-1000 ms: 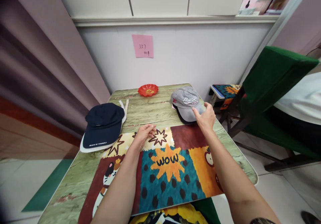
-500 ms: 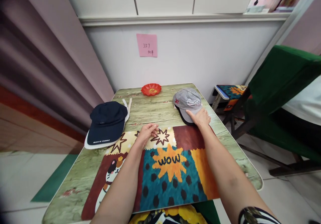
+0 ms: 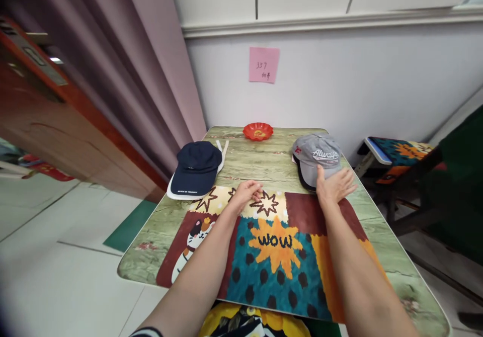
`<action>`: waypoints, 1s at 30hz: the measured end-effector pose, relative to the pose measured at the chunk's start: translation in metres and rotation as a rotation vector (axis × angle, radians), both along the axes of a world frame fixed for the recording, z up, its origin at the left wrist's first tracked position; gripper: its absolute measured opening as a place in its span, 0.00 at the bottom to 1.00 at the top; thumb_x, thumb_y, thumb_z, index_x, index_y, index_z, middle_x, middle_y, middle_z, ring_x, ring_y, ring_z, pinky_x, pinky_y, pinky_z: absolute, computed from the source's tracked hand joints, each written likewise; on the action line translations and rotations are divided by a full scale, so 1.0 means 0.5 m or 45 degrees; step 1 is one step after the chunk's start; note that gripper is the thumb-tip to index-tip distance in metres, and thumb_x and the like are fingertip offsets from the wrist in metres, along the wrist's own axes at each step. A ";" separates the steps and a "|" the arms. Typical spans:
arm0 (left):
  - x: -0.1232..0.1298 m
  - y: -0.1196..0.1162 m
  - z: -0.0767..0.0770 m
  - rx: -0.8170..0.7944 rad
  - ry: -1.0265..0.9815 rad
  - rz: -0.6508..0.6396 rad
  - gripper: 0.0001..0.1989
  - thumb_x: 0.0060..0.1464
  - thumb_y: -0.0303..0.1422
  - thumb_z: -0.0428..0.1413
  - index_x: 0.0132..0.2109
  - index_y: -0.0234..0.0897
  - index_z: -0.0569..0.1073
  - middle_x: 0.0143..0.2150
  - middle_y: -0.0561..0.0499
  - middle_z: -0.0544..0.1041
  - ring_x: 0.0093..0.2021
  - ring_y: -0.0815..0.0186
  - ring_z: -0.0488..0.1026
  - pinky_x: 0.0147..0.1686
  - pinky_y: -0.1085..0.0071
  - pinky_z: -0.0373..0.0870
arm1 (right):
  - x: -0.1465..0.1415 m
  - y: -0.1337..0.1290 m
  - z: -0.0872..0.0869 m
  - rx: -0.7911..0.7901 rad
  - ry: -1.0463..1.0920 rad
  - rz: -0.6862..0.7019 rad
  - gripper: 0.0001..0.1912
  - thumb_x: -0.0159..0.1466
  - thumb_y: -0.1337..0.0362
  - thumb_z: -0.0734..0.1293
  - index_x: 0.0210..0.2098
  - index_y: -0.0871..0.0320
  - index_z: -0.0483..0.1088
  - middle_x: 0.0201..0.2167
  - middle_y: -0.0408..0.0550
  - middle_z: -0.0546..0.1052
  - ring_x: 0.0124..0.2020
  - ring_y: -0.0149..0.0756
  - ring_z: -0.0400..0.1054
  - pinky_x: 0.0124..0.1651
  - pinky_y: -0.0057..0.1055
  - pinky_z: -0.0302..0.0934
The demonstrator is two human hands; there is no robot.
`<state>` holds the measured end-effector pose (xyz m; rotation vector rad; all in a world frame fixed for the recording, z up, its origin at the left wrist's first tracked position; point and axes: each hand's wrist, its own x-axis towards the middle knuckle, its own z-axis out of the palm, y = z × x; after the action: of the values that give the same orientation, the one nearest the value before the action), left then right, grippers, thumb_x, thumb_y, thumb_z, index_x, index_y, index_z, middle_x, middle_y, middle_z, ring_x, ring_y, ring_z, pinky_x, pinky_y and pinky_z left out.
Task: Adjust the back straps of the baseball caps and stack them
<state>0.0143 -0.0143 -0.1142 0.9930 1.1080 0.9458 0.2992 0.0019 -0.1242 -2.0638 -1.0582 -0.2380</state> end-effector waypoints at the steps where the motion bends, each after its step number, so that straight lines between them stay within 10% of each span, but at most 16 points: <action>1: 0.000 0.000 -0.001 -0.001 -0.002 -0.004 0.09 0.60 0.33 0.61 0.34 0.32 0.73 0.26 0.51 0.76 0.21 0.75 0.71 0.23 0.79 0.70 | -0.018 -0.008 0.006 0.141 -0.021 0.001 0.43 0.68 0.39 0.57 0.69 0.67 0.53 0.69 0.75 0.58 0.71 0.66 0.50 0.67 0.69 0.43; 6: -0.002 0.001 -0.004 0.006 -0.009 -0.005 0.10 0.59 0.34 0.61 0.33 0.32 0.73 0.26 0.51 0.76 0.21 0.74 0.71 0.22 0.78 0.71 | -0.181 -0.040 0.024 0.455 0.097 0.431 0.33 0.71 0.46 0.54 0.65 0.63 0.61 0.64 0.67 0.68 0.68 0.53 0.61 0.67 0.53 0.55; 11: 0.001 -0.006 -0.005 0.078 0.038 0.068 0.11 0.58 0.37 0.61 0.34 0.32 0.74 0.28 0.49 0.76 0.22 0.71 0.72 0.23 0.74 0.72 | -0.314 -0.025 -0.023 0.227 1.080 0.789 0.30 0.67 0.40 0.57 0.46 0.60 0.73 0.39 0.57 0.82 0.37 0.44 0.79 0.44 0.42 0.73; 17: -0.044 0.028 0.083 0.423 0.312 0.526 0.06 0.56 0.31 0.61 0.42 0.38 0.76 0.43 0.46 0.78 0.45 0.62 0.75 0.48 0.69 0.72 | -0.324 -0.006 -0.057 0.128 1.160 0.823 0.27 0.62 0.40 0.64 0.40 0.59 0.75 0.34 0.52 0.82 0.30 0.40 0.76 0.36 0.36 0.73; 22: -0.177 0.074 0.189 0.951 1.209 1.172 0.17 0.55 0.32 0.62 0.52 0.38 0.75 0.64 0.37 0.68 0.66 0.49 0.63 0.66 0.54 0.56 | -0.323 -0.010 -0.055 0.022 1.025 0.873 0.26 0.63 0.41 0.63 0.39 0.58 0.76 0.34 0.51 0.83 0.32 0.40 0.77 0.38 0.34 0.71; 30: -0.337 0.085 0.137 0.479 1.537 1.312 0.22 0.53 0.45 0.64 0.51 0.37 0.75 0.67 0.35 0.66 0.68 0.41 0.60 0.65 0.45 0.53 | -0.328 -0.016 -0.043 -0.042 0.912 0.880 0.21 0.65 0.45 0.64 0.38 0.56 0.77 0.32 0.49 0.83 0.31 0.42 0.78 0.39 0.35 0.69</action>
<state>-0.1543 0.0283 -0.0458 1.3490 2.6844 1.4117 0.1350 -0.0062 -0.1457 -1.4818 -1.2108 0.8055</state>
